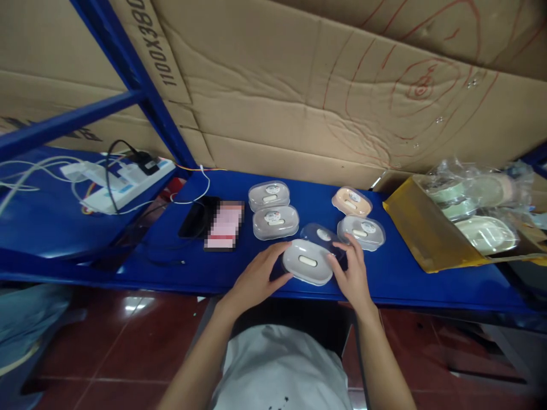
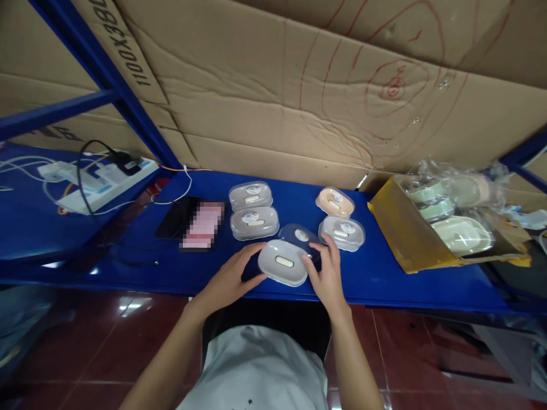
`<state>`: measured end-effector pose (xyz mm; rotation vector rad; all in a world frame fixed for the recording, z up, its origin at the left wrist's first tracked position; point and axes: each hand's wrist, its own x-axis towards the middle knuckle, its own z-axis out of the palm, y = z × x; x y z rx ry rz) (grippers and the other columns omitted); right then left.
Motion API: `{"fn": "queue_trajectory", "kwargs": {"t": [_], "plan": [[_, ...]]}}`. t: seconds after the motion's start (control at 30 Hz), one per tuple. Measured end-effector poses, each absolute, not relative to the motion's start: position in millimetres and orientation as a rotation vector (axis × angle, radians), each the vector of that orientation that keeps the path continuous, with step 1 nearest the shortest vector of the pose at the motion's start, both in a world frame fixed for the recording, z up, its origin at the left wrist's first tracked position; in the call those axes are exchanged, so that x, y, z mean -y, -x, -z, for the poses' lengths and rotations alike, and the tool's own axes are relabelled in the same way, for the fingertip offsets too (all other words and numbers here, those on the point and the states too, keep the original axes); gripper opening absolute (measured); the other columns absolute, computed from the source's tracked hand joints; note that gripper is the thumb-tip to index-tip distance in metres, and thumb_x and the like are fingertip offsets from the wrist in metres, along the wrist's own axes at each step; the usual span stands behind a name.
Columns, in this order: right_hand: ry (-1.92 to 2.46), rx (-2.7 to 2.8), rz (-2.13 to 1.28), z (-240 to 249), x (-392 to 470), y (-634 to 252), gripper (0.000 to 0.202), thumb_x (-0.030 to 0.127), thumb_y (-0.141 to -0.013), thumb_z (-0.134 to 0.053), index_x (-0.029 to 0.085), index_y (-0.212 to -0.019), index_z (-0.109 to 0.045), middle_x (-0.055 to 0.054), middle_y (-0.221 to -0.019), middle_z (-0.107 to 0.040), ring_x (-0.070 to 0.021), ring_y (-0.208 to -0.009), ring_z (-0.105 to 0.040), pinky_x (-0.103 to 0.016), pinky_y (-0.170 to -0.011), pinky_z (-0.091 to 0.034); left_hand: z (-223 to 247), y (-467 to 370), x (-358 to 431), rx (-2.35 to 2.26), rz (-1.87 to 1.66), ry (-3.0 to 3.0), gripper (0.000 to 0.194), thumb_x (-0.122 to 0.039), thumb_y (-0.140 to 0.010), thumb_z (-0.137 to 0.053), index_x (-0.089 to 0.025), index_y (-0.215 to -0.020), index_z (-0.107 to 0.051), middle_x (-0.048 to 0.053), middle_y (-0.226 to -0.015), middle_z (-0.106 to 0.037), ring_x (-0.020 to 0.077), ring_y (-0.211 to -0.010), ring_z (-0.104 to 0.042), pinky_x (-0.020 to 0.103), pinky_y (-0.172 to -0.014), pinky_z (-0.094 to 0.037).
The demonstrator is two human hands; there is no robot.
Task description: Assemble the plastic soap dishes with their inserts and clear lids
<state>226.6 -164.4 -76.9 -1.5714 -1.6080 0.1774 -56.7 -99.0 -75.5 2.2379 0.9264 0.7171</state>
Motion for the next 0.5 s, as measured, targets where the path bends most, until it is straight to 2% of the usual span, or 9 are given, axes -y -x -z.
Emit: {"fn": "queue_trajectory", "kwargs": {"t": [0.07, 0.2, 0.3, 0.4, 0.5], "plan": [[1.603, 1.583, -0.067, 76.2, 163.5, -227.2, 0.034, 0.045, -0.105, -0.062, 0.028, -0.134, -0.067, -0.016, -0.157, -0.052, -0.0356, -0.151, -0.049, -0.061, -0.122, -0.043, 75.0, 56.1, 99.6, -0.922, -0.704, -2.244, 0.064, -0.035, -0.104, -0.068, -0.036, -0.161, -0.038, 0.009, -0.164, -0.051, 0.0293, -0.150, -0.052, 0.053, -0.125, -0.045], [1.461, 1.859, -0.104, 72.6, 167.1, -223.1, 0.034, 0.046, -0.103, -0.067, 0.030, -0.133, -0.069, -0.011, -0.134, -0.070, -0.0324, -0.129, -0.064, -0.055, -0.112, -0.049, 74.7, 55.3, 100.4, -0.944, -0.695, -2.253, 0.057, -0.034, -0.105, -0.066, -0.035, -0.158, -0.043, 0.009, -0.162, -0.052, 0.0287, -0.148, -0.054, 0.052, -0.124, -0.046], [1.378, 2.136, -0.193, 69.7, 169.3, -217.0, 0.045, 0.050, -0.100, -0.073, 0.032, -0.141, -0.066, -0.009, -0.137, -0.073, -0.0321, -0.129, -0.066, -0.053, -0.108, -0.049, 74.4, 54.6, 100.8, -0.958, -0.688, -2.265, 0.058, -0.036, -0.107, -0.064, -0.034, -0.159, -0.039, 0.009, -0.160, -0.053, 0.0283, -0.147, -0.055, 0.052, -0.123, -0.047], [1.423, 2.093, -0.150, 69.0, 167.6, -215.7, 0.038, 0.048, -0.103, -0.068, 0.033, -0.138, -0.069, -0.008, -0.137, -0.075, -0.0313, -0.130, -0.067, -0.053, -0.108, -0.049, 74.6, 53.6, 101.1, -0.969, -0.709, -2.276, 0.060, -0.036, -0.106, -0.064, -0.033, -0.160, -0.037, 0.011, -0.162, -0.051, 0.0289, -0.149, -0.054, 0.052, -0.124, -0.047], [1.428, 2.035, -0.165, 70.0, 165.0, -219.3, 0.033, 0.047, -0.105, -0.065, 0.034, -0.135, -0.072, -0.005, -0.134, -0.077, -0.0298, -0.128, -0.068, -0.052, -0.108, -0.049, 76.2, 52.5, 101.9, -1.006, -0.744, -2.304, 0.054, -0.033, -0.105, -0.065, -0.033, -0.155, -0.044, 0.012, -0.161, -0.050, 0.0303, -0.147, -0.056, 0.053, -0.121, -0.050]]}}
